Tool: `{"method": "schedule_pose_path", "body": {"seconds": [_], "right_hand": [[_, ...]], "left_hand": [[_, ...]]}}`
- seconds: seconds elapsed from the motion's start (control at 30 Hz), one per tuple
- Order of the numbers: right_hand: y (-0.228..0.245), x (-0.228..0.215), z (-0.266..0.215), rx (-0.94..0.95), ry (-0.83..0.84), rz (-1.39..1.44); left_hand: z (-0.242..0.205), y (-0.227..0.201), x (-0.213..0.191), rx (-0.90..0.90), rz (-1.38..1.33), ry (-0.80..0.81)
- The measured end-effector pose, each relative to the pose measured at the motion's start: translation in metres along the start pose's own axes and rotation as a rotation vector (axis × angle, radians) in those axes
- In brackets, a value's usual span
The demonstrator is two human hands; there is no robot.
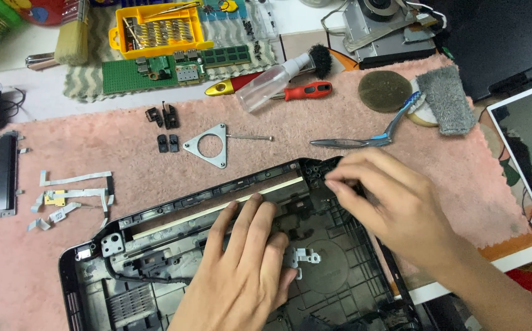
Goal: The person assembles internal components of a disassembled laptop on a cluttered workbench. They connect ribbon cables, install metal brackets, and attach a small black component with a wire to the laptop chassis.
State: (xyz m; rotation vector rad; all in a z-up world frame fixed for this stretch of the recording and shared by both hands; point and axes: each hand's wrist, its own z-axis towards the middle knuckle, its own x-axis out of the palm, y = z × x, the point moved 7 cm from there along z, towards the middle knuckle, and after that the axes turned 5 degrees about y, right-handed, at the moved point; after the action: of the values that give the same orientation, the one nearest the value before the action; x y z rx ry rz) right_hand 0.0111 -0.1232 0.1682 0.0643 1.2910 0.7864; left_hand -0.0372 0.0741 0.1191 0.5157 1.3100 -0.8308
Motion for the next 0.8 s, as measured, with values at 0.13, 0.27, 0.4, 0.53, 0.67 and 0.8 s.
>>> {"method": "schedule_pose_path", "body": {"seconds": [0.13,0.27,0.4,0.53,0.67,0.8], "right_hand": [[-0.008,0.006,0.008,-0.090,0.051,-0.094],[-0.009,0.011,0.007,-0.134,0.076,-0.112],[-0.010,0.016,0.005,-0.181,0.051,-0.133],[-0.011,0.017,0.003,-0.200,0.058,-0.121],[-0.005,0.018,0.002,-0.239,0.060,-0.178],[0.008,0.017,0.006,-0.277,0.042,-0.231]], "left_hand": [[0.000,0.001,0.001,0.000,0.010,-0.005],[0.000,0.002,0.000,-0.003,0.045,-0.020],[0.001,0.002,-0.002,0.007,0.075,-0.021],[0.001,0.002,0.000,0.010,0.081,-0.022],[0.002,0.002,-0.002,0.009,0.094,-0.036],[0.007,0.001,-0.001,-0.010,0.127,0.035]]}}
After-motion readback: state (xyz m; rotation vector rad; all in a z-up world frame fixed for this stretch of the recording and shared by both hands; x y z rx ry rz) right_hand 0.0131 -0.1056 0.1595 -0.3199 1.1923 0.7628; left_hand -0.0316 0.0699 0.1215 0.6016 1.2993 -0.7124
